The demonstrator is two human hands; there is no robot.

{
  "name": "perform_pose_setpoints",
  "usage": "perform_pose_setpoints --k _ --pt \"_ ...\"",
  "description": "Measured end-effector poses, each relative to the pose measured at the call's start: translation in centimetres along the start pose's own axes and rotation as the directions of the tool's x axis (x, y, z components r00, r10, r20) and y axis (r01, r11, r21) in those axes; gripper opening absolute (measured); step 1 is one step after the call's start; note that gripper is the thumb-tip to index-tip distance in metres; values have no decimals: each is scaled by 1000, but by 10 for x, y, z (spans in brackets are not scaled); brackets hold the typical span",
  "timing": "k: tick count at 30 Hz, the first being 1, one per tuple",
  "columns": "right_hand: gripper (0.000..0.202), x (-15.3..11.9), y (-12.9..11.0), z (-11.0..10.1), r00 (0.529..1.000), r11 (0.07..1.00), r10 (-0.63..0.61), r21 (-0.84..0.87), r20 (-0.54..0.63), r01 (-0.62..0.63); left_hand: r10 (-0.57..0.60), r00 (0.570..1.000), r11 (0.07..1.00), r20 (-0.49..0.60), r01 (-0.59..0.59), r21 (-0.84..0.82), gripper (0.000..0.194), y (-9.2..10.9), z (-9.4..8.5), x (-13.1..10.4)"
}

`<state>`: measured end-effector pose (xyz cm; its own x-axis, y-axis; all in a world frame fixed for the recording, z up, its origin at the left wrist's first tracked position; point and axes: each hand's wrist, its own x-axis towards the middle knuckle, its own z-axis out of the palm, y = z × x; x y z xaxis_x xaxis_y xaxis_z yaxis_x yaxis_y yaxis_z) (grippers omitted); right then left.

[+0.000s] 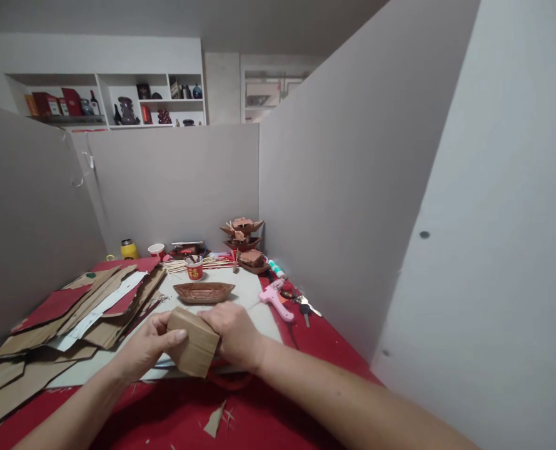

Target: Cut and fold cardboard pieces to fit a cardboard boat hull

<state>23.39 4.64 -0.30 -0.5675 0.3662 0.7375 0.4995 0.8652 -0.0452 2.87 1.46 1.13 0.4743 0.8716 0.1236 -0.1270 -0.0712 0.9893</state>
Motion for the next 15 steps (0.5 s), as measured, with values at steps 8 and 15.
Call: perform_pose_setpoints --k 8,15 --pt "25 18 57 -21 946 945 321 84 -51 -316 160 976 886 -146 -76 458 35 20 -25 30" --pt "37 21 105 -15 819 787 573 298 -25 -540 272 954 617 -126 -72 784 23 -19 -57 88"
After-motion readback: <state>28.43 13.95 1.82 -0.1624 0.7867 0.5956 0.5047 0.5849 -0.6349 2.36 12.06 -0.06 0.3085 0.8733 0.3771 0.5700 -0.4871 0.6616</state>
